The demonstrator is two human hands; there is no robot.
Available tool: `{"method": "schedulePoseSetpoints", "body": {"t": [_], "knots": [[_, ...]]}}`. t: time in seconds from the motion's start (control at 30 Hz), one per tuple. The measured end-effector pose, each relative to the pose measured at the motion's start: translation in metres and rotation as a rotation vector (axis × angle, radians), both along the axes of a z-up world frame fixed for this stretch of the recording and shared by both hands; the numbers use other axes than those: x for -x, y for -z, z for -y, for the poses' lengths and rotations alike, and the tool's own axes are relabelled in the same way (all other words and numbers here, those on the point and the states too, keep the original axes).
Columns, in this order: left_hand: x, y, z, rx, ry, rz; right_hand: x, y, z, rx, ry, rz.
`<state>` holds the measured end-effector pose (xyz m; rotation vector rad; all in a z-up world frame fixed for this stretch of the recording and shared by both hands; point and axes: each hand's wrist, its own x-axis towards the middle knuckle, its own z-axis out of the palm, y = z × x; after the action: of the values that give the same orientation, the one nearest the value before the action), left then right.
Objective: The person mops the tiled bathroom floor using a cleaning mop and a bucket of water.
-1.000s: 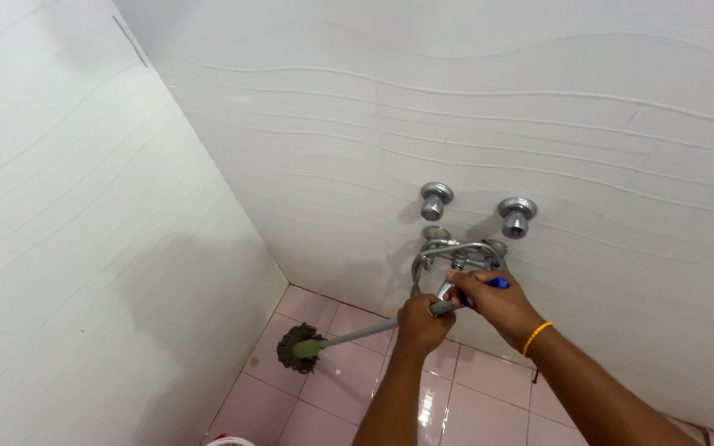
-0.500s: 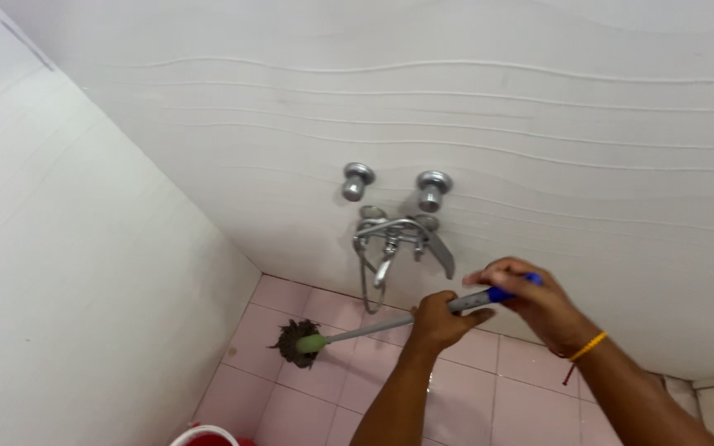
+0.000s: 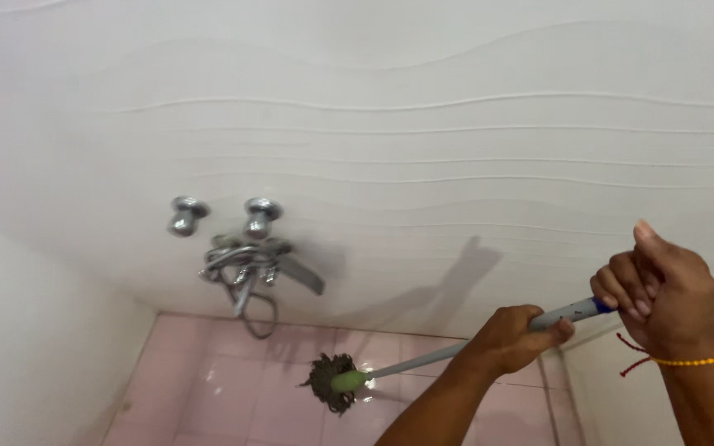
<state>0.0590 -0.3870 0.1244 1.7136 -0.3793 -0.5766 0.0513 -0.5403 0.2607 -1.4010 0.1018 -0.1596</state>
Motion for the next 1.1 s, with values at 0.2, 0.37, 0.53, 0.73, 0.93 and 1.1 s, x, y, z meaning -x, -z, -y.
{"method": "schedulePoseSetpoints", "body": {"t": [0.2, 0.37, 0.53, 0.73, 0.93, 1.1], "knots": [[-0.007, -0.019, 0.079, -0.094, 0.078, -0.014, 0.005, -0.015, 0.053, 0.026, 0.213, -0.003], [-0.001, -0.004, 0.103, -0.136, 0.045, -0.015, 0.01, -0.002, 0.072, -0.029, 0.352, -0.113], [0.0, 0.008, 0.113, -0.127, 0.057, -0.001, 0.015, 0.013, 0.083, -0.002, 0.421, -0.103], [-0.005, 0.041, 0.099, -0.203, 0.083, 0.028, 0.016, 0.043, 0.072, -0.081, 0.401, -0.07], [0.002, 0.083, 0.029, -0.353, 0.086, -0.023, 0.017, 0.104, 0.025, -0.215, 0.305, -0.164], [0.013, 0.112, -0.068, -0.421, 0.03, -0.012, 0.02, 0.151, -0.055, -0.333, 0.221, -0.244]]}}
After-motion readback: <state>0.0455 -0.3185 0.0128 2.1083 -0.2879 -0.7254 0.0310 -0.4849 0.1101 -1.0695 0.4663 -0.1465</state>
